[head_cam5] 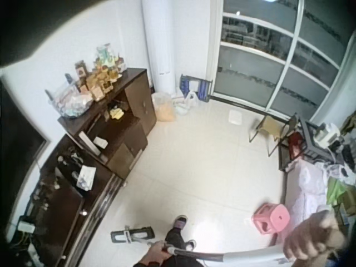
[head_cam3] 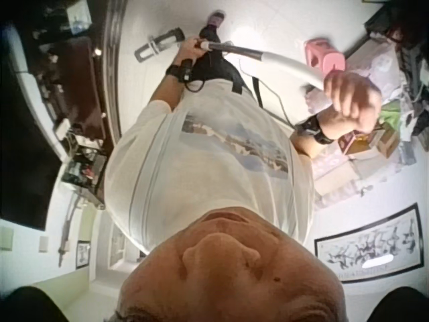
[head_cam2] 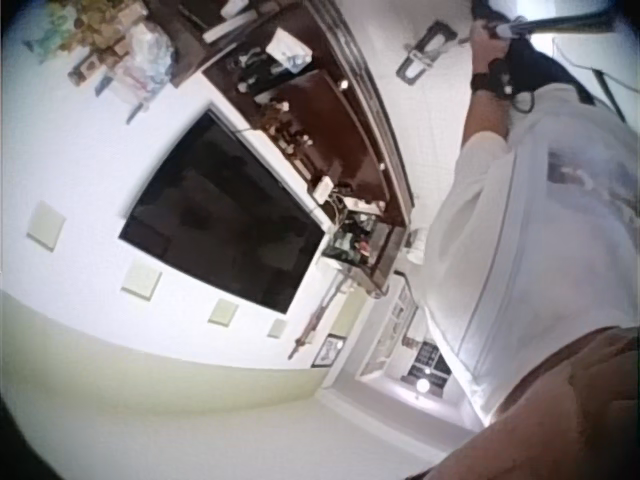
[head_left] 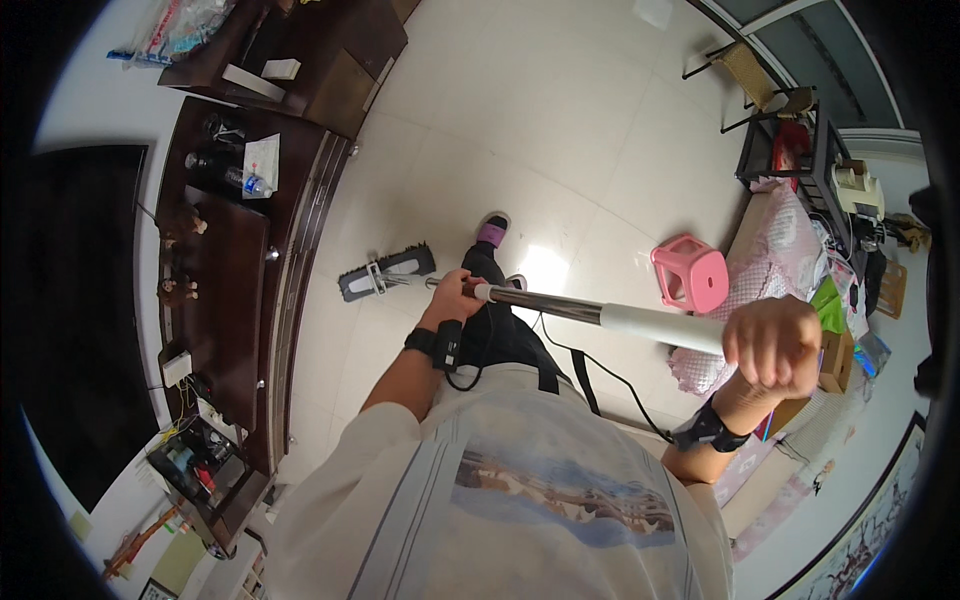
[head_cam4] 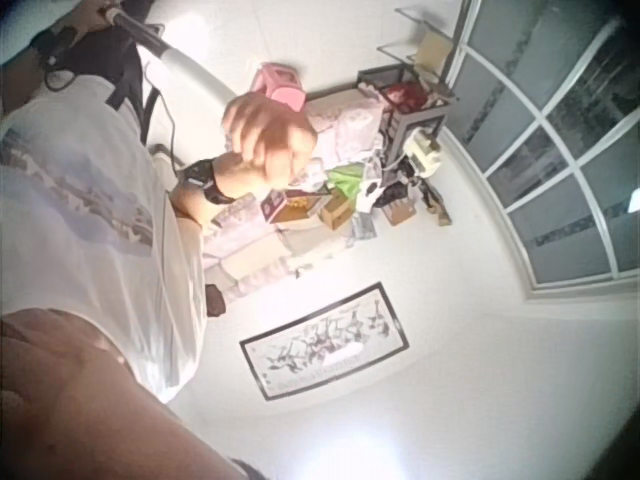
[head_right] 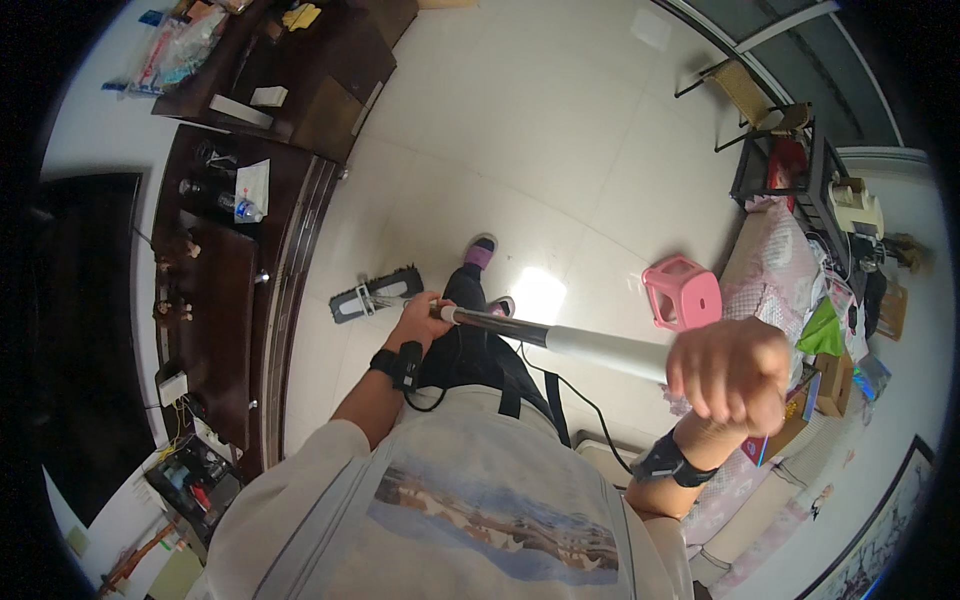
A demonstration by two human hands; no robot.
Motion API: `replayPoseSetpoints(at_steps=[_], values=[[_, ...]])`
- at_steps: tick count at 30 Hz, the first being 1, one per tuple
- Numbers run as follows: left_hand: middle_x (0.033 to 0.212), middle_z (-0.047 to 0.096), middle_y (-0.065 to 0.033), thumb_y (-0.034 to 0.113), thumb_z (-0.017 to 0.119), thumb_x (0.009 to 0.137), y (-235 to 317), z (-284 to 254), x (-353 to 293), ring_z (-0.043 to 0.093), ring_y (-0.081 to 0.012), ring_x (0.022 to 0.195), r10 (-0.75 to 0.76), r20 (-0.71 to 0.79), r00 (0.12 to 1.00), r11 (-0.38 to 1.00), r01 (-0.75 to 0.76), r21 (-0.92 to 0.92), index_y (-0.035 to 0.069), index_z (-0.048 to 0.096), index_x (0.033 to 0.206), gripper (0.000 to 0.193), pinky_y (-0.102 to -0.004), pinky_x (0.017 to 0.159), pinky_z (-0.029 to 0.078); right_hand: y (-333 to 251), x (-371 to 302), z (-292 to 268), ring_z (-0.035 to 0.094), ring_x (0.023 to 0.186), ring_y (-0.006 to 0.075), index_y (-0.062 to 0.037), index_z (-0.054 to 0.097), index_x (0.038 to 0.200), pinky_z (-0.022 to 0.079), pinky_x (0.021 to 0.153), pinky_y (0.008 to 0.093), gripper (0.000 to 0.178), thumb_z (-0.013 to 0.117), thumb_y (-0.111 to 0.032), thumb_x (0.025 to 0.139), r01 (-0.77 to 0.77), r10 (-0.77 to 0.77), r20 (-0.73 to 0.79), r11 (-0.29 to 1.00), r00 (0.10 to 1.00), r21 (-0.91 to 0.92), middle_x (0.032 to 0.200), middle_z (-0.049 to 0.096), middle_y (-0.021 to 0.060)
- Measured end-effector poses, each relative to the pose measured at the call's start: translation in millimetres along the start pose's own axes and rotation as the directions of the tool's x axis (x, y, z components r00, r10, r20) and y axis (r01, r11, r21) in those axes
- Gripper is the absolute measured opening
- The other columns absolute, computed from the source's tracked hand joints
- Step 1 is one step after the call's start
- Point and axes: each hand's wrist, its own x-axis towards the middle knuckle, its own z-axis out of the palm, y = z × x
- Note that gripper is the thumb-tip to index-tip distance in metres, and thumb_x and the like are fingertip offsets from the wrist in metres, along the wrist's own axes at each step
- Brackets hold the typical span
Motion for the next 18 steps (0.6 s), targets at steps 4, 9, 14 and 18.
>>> replayPoseSetpoints(at_steps=[4, 9, 14, 18], values=[[0.048, 0.034, 0.0025, 0.001, 0.045, 0.080, 9, 9, -14, 0.040, -0.0104, 0.043, -0.069, 0.041, 0.997, 0.948, 0.078, -0.307, 0.011, 0.031, 0.062, 0.026, -0.0287, 0.051, 0.040, -18, 27, 7, 0.049, 0.045, 0.0146, -0.0060, 0.050, 0.061, 0.048, 0.047, 0.0297, 0.034, 0.072, -0.027, 0.074, 0.009, -0.027, 0.316, 0.998, 0.948, 0.056, 0.056, 0.051, 0.0042], [0.048, 0.033, 0.0016, 0.007, 0.043, 0.086, 44, 52, -17, 0.040, -0.0112, 0.046, 0.082, 0.338, 0.937, 0.943, 0.037, -0.331, 0.011, 0.030, 0.058, 0.031, -0.0277, 0.057, 0.043, -18, 69, 27, 0.048, 0.045, 0.0176, -0.0062, 0.045, 0.055, 0.050, 0.056, 0.0299, 0.050, 0.059, -0.046, 0.081, -0.092, 0.100, 0.626, 0.995, 0.774, -0.045, 0.054, 0.045, 0.0048], [0.055, 0.045, -0.0060, 0.020, 0.035, 0.091, 89, 153, 38, 0.046, -0.0184, 0.056, 0.315, 0.432, 0.845, 0.927, -0.371, 0.050, 0.008, 0.037, 0.061, 0.032, -0.0331, 0.066, 0.043, 9, 111, 6, 0.043, 0.042, 0.0159, -0.0080, 0.045, 0.054, 0.045, 0.052, 0.0264, 0.050, 0.058, -0.048, 0.080, -0.074, 0.171, 0.565, 0.979, 0.807, -0.191, 0.052, 0.041, 0.0011], [0.056, 0.048, -0.0099, 0.030, 0.029, 0.093, 125, 249, 91, 0.048, -0.0223, 0.057, 0.258, 0.579, 0.773, 0.873, -0.443, 0.203, 0.006, 0.039, 0.061, 0.041, -0.0361, 0.064, 0.042, 13, 146, -31, 0.042, 0.040, 0.0144, -0.0107, 0.044, 0.051, 0.045, 0.055, 0.0268, 0.045, 0.063, -0.040, 0.080, -0.050, 0.252, 0.453, 0.910, 0.855, -0.412, 0.050, 0.040, -0.0009]])
